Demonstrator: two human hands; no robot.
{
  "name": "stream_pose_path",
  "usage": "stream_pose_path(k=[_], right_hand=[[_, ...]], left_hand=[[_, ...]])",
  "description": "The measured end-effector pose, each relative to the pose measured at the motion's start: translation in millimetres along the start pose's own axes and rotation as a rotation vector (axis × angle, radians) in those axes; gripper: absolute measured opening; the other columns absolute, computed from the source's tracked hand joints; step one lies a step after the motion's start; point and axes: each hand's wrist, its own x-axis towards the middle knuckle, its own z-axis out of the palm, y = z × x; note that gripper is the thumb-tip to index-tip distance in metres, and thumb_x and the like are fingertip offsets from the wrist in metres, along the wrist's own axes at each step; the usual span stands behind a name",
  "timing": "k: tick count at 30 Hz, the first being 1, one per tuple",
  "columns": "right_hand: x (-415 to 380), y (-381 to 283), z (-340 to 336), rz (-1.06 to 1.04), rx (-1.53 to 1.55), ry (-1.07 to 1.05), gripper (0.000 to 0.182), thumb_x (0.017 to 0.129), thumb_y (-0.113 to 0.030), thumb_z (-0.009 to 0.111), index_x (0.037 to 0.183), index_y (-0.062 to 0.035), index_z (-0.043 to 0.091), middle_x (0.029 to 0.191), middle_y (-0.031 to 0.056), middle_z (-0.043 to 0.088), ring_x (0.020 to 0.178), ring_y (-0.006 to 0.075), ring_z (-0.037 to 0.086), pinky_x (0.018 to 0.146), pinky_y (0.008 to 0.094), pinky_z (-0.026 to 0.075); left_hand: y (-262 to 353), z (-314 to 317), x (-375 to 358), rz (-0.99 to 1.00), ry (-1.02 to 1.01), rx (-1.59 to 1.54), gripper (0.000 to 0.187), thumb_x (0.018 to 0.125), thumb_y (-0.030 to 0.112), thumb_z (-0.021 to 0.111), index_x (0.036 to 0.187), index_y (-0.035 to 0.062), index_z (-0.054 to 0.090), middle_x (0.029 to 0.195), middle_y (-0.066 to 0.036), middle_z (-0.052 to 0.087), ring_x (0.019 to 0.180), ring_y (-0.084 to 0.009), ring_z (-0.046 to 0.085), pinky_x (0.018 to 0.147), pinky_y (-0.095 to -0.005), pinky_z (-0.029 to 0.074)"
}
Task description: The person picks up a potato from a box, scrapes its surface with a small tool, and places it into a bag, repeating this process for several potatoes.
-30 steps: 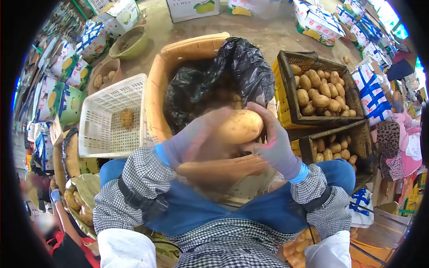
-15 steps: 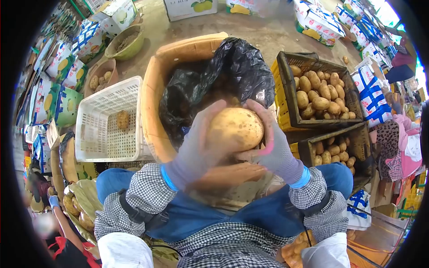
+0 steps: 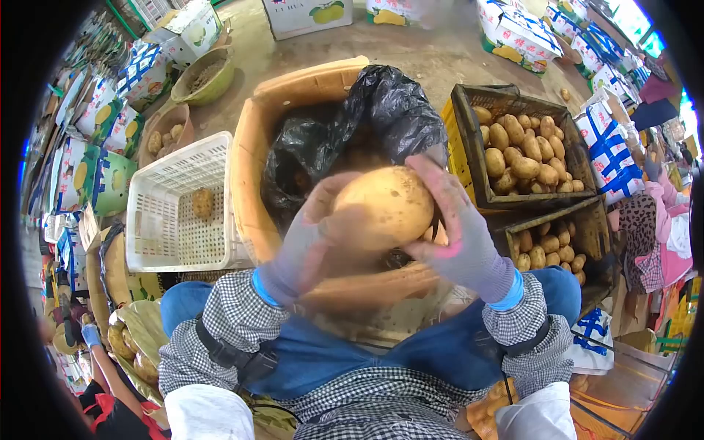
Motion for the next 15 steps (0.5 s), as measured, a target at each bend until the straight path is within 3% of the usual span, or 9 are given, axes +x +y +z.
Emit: stream_pose_path(k=[1,2,4,7,9,12,15], right_hand=[[1,0,1,0.048,0.155,0.045,0.081,0.078,-0.005,0.070,0.148,-0.0100,0.029,0.133,0.0172,0.051,0.098,0.0222,0.058,0.083,0.0306,0.048],[-1,1,8,0.135,0.519,0.146,0.076,0.083,-0.004,0.065,0.149,-0.0096,0.028,0.131,0.0173,0.052,0.088,0.0170,0.058,0.074,0.0262,0.048],[-4,-3,3,0.335,0.448,0.249,0.057,0.096,-0.002,0.045,0.150,-0.0090,0.027,0.113,0.0144,0.059,0.058,0.0016,0.044,0.046,0.0153,0.035],[-8,-5,-1,0.383,0.522,0.232,0.051,0.097,-0.004,0.044,0.147,-0.0078,0.033,0.092,0.0094,0.062,0.052,0.0021,0.043,0.044,0.0158,0.034],[-6,-14,0,0.411,0.473,0.163,0.047,0.098,-0.006,0.046,0.144,-0.0065,0.039,0.083,0.0063,0.062,0.049,0.0022,0.041,0.044,0.0156,0.034],[-6,-10,10,0.436,0.461,0.175,0.040,0.098,-0.011,0.052,0.137,-0.0052,0.049,0.075,0.0035,0.061,0.048,0.0031,0.044,0.045,0.0159,0.034],[-17,4,22,0.295,0.453,0.129,0.039,0.094,-0.005,0.057,0.132,-0.0059,0.055,0.115,0.0071,0.068,0.078,0.0107,0.063,0.066,0.0217,0.050]], left_hand=[[1,-1,1,0.034,0.002,0.000,0.056,0.092,0.020,0.063,0.139,0.0061,0.037,0.128,-0.010,0.053,0.115,-0.0182,0.054,0.098,-0.0322,0.046],[1,-2,1,0.064,0.005,-0.003,0.058,0.091,0.017,0.065,0.141,0.0076,0.036,0.129,-0.010,0.052,0.116,-0.0186,0.054,0.098,-0.0324,0.046],[3,1,-1,0.053,0.023,-0.065,0.063,0.089,0.013,0.066,0.143,0.0101,0.033,0.131,-0.010,0.051,0.117,-0.0193,0.054,0.099,-0.0331,0.046],[1,0,1,0.052,-0.013,-0.097,0.066,0.089,0.013,0.065,0.145,0.0115,0.030,0.137,-0.010,0.047,0.124,-0.0206,0.049,0.103,-0.0366,0.043],[-7,-2,2,0.072,-0.063,-0.075,0.063,0.092,0.015,0.062,0.145,0.0105,0.030,0.140,-0.009,0.044,0.129,-0.0238,0.046,0.107,-0.0420,0.039],[-18,-2,2,0.076,-0.055,-0.122,0.057,0.095,0.017,0.059,0.144,0.0105,0.031,0.139,-0.009,0.045,0.130,-0.0229,0.045,0.108,-0.0421,0.038],[-26,-9,5,0.066,-0.051,-0.060,0.053,0.097,0.020,0.056,0.143,0.0103,0.032,0.139,-0.009,0.045,0.130,-0.0224,0.044,0.108,-0.0423,0.038]])
